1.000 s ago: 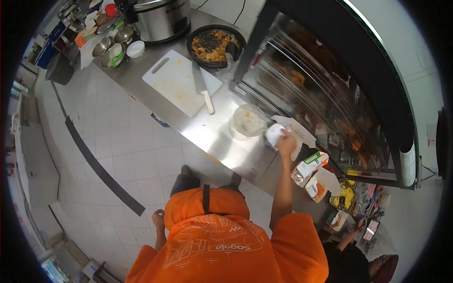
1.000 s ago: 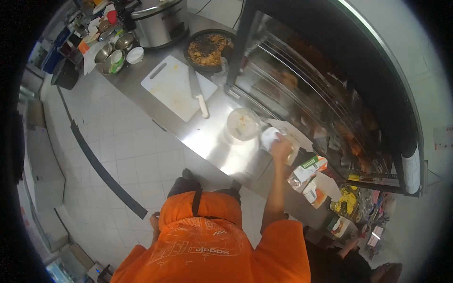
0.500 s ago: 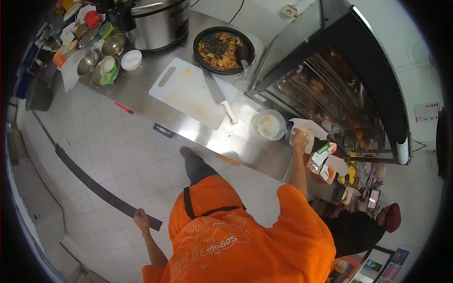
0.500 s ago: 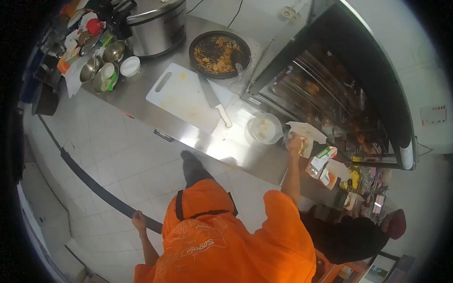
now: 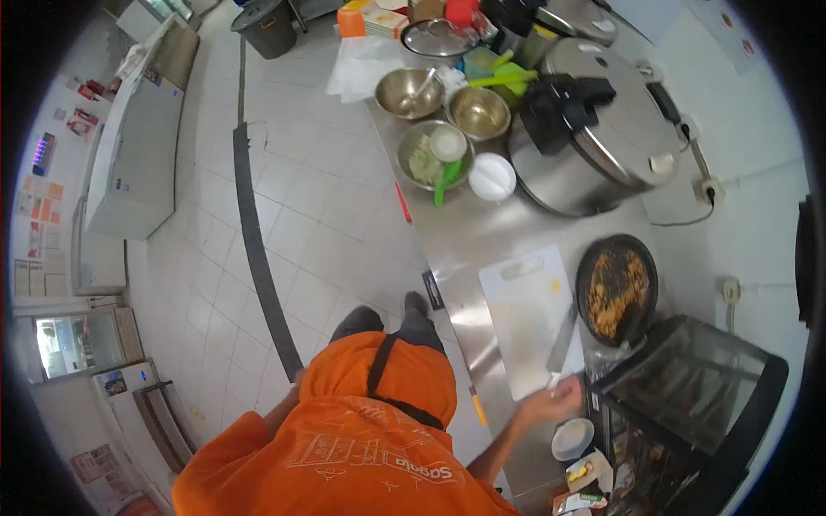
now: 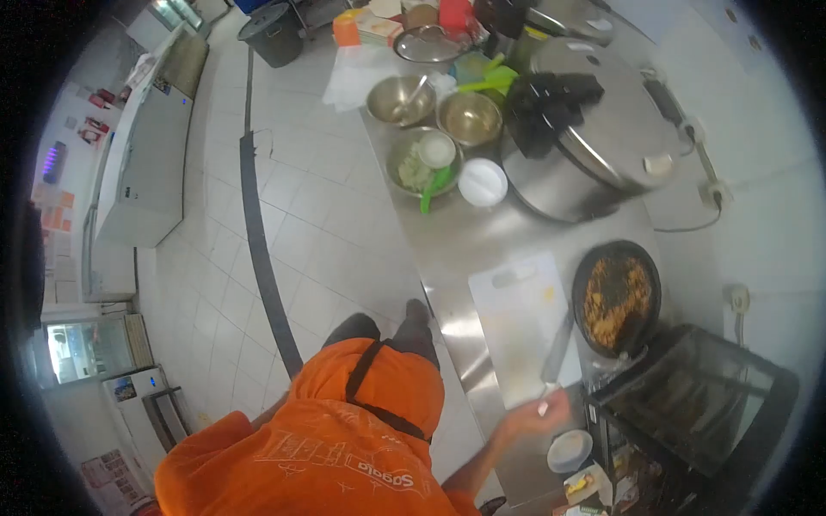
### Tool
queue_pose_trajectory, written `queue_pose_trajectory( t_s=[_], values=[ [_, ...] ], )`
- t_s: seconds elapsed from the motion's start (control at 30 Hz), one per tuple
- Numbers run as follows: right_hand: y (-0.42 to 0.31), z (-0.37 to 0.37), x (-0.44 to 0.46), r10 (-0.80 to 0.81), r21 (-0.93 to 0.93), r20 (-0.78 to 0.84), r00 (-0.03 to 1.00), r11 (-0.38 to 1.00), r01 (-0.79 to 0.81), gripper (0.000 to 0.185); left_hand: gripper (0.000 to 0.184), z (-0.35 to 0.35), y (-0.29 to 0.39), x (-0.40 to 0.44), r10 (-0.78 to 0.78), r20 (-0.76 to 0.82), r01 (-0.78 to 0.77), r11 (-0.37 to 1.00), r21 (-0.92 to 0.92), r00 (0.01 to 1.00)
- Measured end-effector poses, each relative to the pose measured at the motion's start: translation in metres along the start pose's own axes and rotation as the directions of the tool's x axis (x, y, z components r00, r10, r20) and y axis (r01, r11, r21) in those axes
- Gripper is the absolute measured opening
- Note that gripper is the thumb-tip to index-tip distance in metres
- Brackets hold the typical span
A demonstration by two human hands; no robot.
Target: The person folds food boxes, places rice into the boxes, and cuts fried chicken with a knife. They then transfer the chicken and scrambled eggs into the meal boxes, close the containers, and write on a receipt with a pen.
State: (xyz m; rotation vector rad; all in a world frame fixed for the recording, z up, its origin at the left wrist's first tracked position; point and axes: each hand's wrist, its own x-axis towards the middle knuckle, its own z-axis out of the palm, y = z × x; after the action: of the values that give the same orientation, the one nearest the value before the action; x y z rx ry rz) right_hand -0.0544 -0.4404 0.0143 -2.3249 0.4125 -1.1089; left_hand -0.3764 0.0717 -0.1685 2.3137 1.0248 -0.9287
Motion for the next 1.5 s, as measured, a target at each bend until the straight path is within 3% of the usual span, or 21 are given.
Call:
queue_pose_trajectory(
  t_s=[0.07,0.13,0.23,0.33,0.37,0.47,0.5,0.57,0.6,0.67,0.73,0.8,0.87,0.93,1.0,1.03,1.07,1.17,1.3,1.37,1.5],
  values=[
    [-0.116,0.064,0.019,-0.011,0.245,0.331,0.944,0.967,-0.075,0.012,0.031,-0.021,0.007,0.006,-0.029,0.192,0.039,0.998,-0.049,0.981],
    [-0.195,0.117,0.038,-0.347,0.404,0.357,0.867,0.894,0.192,0.014,0.031,-0.054,0.015,0.021,-0.04,0.236,0.062,0.994,-0.09,0.971],
    [-0.282,0.176,0.05,-0.174,0.515,0.494,0.852,0.848,-0.126,0.01,0.032,-0.111,0.027,0.064,-0.025,0.285,0.062,0.991,-0.122,0.958],
    [-0.308,0.256,0.072,-0.358,0.567,0.421,0.834,0.821,0.067,0.006,0.034,-0.175,0.042,0.137,0.026,0.347,0.006,0.996,-0.089,0.937],
    [-0.324,0.285,0.082,-0.375,0.628,0.391,0.84,0.776,0.054,0.023,0.034,-0.2,0.048,0.168,0.053,0.367,-0.03,0.997,-0.069,0.929],
    [-0.372,0.366,0.101,-0.227,0.5,0.595,0.771,0.855,-0.134,0.031,0.035,-0.288,0.075,0.28,0.146,0.43,-0.187,0.981,0.054,0.891],
    [-0.395,0.393,0.107,-0.217,0.43,0.608,0.764,0.899,-0.087,0.029,0.036,-0.328,0.087,0.325,0.185,0.453,-0.269,0.955,0.127,0.872],
    [-0.458,0.438,0.11,-0.127,0.406,0.6,0.79,0.899,-0.164,0.019,0.037,-0.416,0.115,0.423,0.271,0.461,-0.456,0.816,0.356,0.845],
    [-0.494,0.471,0.112,-0.085,0.409,0.582,0.809,0.89,-0.201,0.015,0.037,-0.469,0.131,0.478,0.321,0.356,-0.462,0.762,0.453,0.878],
    [-0.559,0.54,0.112,-0.001,0.442,0.624,0.781,0.825,-0.352,0.011,0.033,-0.592,0.184,0.562,0.462,-0.078,-0.397,0.826,0.4,0.884],
    [-0.628,0.627,0.122,0.032,0.443,0.689,0.724,0.772,-0.456,0.013,0.031,-0.726,0.272,0.607,0.499,-0.524,-0.517,0.847,0.126,0.69],
    [-0.686,0.734,0.134,-0.165,0.506,0.712,0.683,0.795,-0.335,0.018,0.014,-0.831,0.357,0.639,0.487,-0.755,-0.751,0.66,-0.01,0.439],
    [-0.75,0.833,0.149,-0.155,0.486,0.815,0.558,0.708,-0.513,0.032,0.018,-0.889,0.426,0.691,0.499,-0.738,-0.853,0.483,-0.197,0.453],
    [-0.785,0.937,0.151,-0.177,0.382,0.863,0.474,0.842,-0.382,0.041,0.036,-0.923,0.484,0.739,0.671,-0.487,-0.828,0.417,-0.375,0.559],
    [-0.811,1.024,0.152,-0.017,0.076,0.962,0.273,0.975,-0.21,0.041,0.07,-0.935,0.526,0.788,0.865,-0.421,-0.933,0.131,-0.335,0.273],
    [-0.818,1.052,0.149,0.091,-0.075,0.979,0.181,0.993,-0.089,0.042,0.086,-0.942,0.542,0.8,0.905,-0.379,-0.976,0.135,-0.173,0.192],
    [-0.819,1.068,0.144,0.131,-0.097,0.979,0.158,0.973,-0.21,0.04,0.102,-0.947,0.553,0.807,0.939,-0.319,-0.991,0.131,-0.011,0.127],
    [-0.805,1.09,0.136,0.216,-0.164,0.976,0.032,0.821,-0.547,0.035,0.118,-0.954,0.573,0.827,0.964,-0.245,-0.951,0.027,-0.309,0.107],
    [-0.798,1.093,0.136,0.203,-0.132,0.976,0.074,0.833,-0.537,0.029,0.115,-0.962,0.577,0.844,0.959,-0.273,-0.954,-0.015,-0.299,0.071],
    [-0.793,1.091,0.14,0.174,-0.125,0.983,0.054,0.861,-0.493,0.028,0.112,-0.956,0.582,0.847,0.955,-0.298,-0.973,-0.069,-0.219,-0.001],
    [-0.802,1.093,0.147,0.178,-0.162,0.984,-0.002,0.89,-0.426,0.026,0.108,-0.953,0.585,0.854,0.974,-0.227,-0.973,-0.067,-0.219,-0.016]
  ],
)
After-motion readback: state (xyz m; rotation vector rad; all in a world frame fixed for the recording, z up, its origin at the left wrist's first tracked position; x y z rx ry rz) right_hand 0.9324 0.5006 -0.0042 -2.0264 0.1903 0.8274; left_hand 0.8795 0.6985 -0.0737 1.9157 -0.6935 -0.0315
